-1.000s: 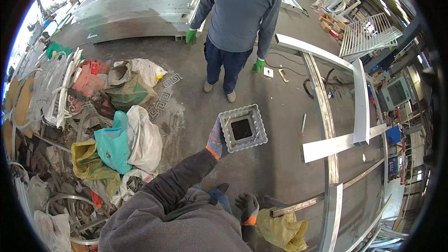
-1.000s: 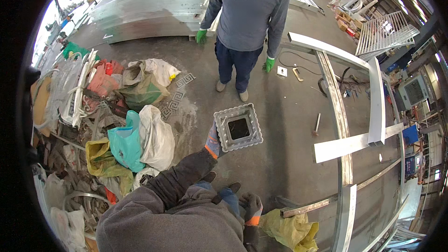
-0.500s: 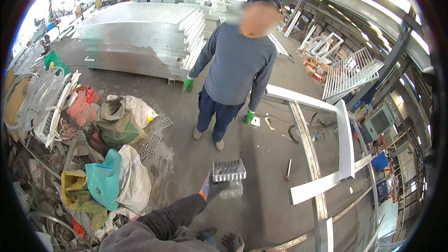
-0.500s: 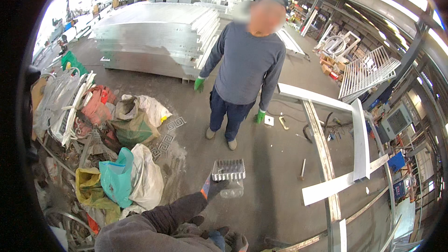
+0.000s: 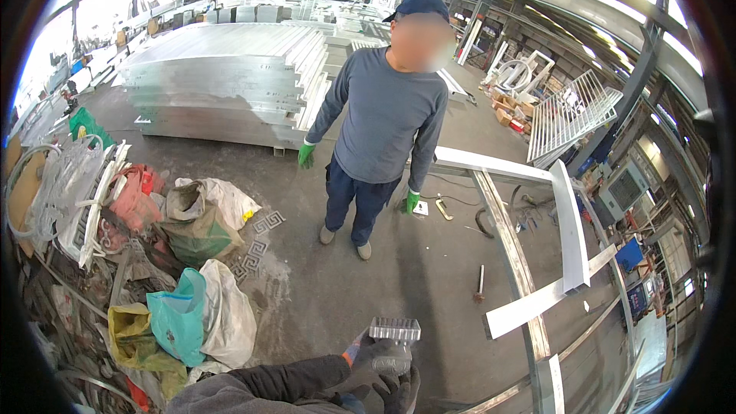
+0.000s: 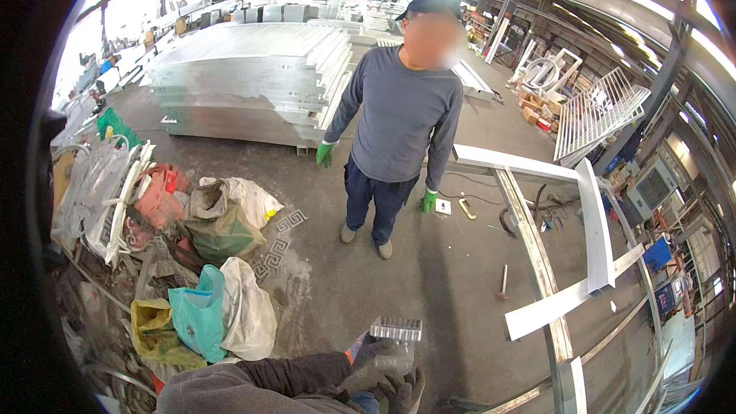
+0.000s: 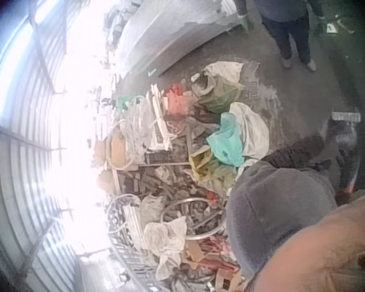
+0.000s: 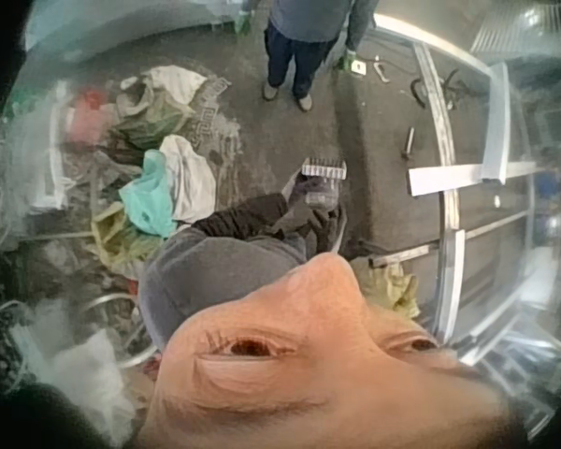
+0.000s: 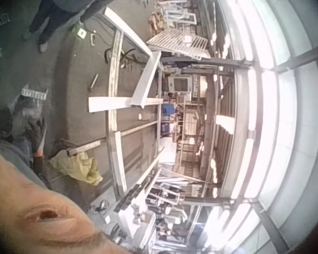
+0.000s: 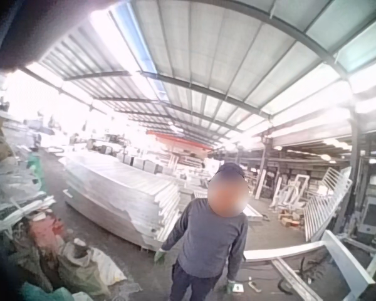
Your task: The person picks up a metal bracket and places it on a white metal frame. They then use a power drill to fasten the bracket to the frame, repeating the process with additional brackets. The person handles multiple brackets and aligns them before drilling.
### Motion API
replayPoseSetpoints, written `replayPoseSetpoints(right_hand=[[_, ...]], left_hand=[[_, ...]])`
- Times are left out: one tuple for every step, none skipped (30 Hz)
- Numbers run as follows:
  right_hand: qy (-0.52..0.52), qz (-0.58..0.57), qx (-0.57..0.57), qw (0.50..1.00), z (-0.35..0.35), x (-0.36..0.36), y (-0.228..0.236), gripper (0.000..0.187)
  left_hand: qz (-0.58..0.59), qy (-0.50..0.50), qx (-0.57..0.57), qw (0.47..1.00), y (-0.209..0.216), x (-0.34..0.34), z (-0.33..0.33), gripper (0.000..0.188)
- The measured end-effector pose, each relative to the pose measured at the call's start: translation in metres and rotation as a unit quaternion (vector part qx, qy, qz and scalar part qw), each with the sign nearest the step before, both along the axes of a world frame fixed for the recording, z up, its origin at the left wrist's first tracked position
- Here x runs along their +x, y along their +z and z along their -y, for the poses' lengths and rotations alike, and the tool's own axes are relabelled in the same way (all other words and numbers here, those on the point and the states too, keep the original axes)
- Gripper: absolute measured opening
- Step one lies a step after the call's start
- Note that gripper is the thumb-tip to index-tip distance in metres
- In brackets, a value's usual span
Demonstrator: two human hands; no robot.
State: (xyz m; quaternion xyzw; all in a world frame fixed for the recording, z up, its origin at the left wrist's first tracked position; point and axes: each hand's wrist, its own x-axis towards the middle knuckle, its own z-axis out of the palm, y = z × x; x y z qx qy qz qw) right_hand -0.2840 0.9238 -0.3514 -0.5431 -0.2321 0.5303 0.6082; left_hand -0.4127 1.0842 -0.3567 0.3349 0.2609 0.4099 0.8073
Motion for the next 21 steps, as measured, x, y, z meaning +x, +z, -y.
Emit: replayPoseSetpoints(right_hand=[[-0.017, 0.01, 0.0, 1.0, -0.01, -0.007, 0.011, 0.058], [-0.034, 0.02, 0.0, 0.999, -0.017, -0.014, 0.02, 0.054], [-0.051, 0.029, -0.002, 0.998, -0.024, -0.019, 0.025, 0.05], [-0.067, 0.028, 0.013, 0.997, -0.03, -0.022, 0.029, 0.052], [-0.084, 0.026, 0.025, 0.996, -0.035, -0.024, 0.031, 0.054], [-0.102, 0.024, 0.037, 0.994, -0.037, -0.025, 0.031, 0.057], [-0.106, 0.052, 0.04, 0.992, -0.04, -0.023, 0.03, 0.06], [-0.11, 0.079, 0.037, 0.99, -0.04, -0.02, 0.029, 0.062], [-0.112, 0.107, 0.04, 0.987, -0.041, -0.016, 0.028, 0.065], [-0.095, 0.167, 0.035, 0.981, -0.041, -0.009, 0.028, 0.075], [-0.087, 0.178, 0.03, 0.98, -0.041, -0.006, 0.028, 0.074], [-0.095, 0.2, 0.035, 0.975, -0.043, 0.0, 0.029, 0.072], [-0.102, 0.223, 0.043, 0.968, -0.047, 0.004, 0.03, 0.071], [-0.096, 0.26, 0.025, 0.961, -0.048, 0.009, 0.033, 0.071], [-0.102, 0.228, 0.039, 0.967, -0.053, 0.01, 0.035, 0.072], [-0.116, 0.208, 0.071, 0.969, -0.059, 0.013, 0.038, 0.073], [-0.135, 0.19, 0.098, 0.967, -0.062, 0.016, 0.043, 0.074], [-0.123, 0.225, 0.082, 0.963, -0.064, 0.019, 0.049, 0.078], [-0.121, 0.244, 0.062, 0.96, -0.065, 0.022, 0.054, 0.082], [-0.11, 0.279, 0.048, 0.953, -0.067, 0.025, 0.061, 0.084], [-0.114, 0.296, 0.046, 0.947, -0.066, 0.026, 0.067, 0.087]], left_hand=[[-0.021, -0.013, -0.015, 1.0, 0.0, 0.001, 0.004, 0.054], [-0.035, -0.001, 0.001, 0.999, 0.0, 0.003, 0.009, 0.053], [-0.028, -0.004, 0.01, 1.0, -0.002, 0.004, 0.01, 0.054], [-0.035, -0.01, 0.019, 0.999, -0.005, 0.005, 0.013, 0.054], [-0.047, -0.015, 0.026, 0.998, -0.01, 0.006, 0.013, 0.055], [0.002, -0.022, -0.019, 1.0, -0.015, 0.007, 0.014, 0.058], [0.003, -0.023, -0.029, 0.999, -0.02, 0.008, 0.011, 0.06], [0.002, -0.039, -0.022, 0.999, -0.025, 0.008, 0.01, 0.061], [0.003, -0.037, -0.01, 0.999, -0.029, 0.008, 0.008, 0.063], [0.002, -0.037, -0.004, 0.999, -0.032, 0.007, 0.006, 0.067], [-0.008, -0.043, -0.014, 0.999, -0.032, 0.006, 0.006, 0.069], [-0.017, -0.027, -0.004, 0.999, -0.029, 0.005, 0.004, 0.072], [-0.034, -0.012, 0.021, 0.999, -0.024, 0.004, 0.002, 0.074], [-0.041, 0.019, -0.032, 0.998, -0.016, 0.001, 0.001, 0.081], [0.042, 0.045, -0.102, 0.993, -0.005, -0.002, -0.002, 0.077], [0.095, 0.056, -0.185, 0.977, 0.007, -0.007, -0.007, 0.074], [0.055, 0.078, -0.133, 0.986, 0.02, -0.01, -0.013, 0.072], [-0.055, 0.112, -0.027, 0.992, 0.034, -0.013, -0.02, 0.07], [-0.24, 0.14, 0.225, 0.934, 0.048, -0.017, -0.024, 0.069], [-0.249, 0.098, 0.271, 0.925, 0.06, -0.022, -0.031, 0.064], [-0.249, 0.078, 0.331, 0.907, 0.071, -0.026, -0.036, 0.059]])
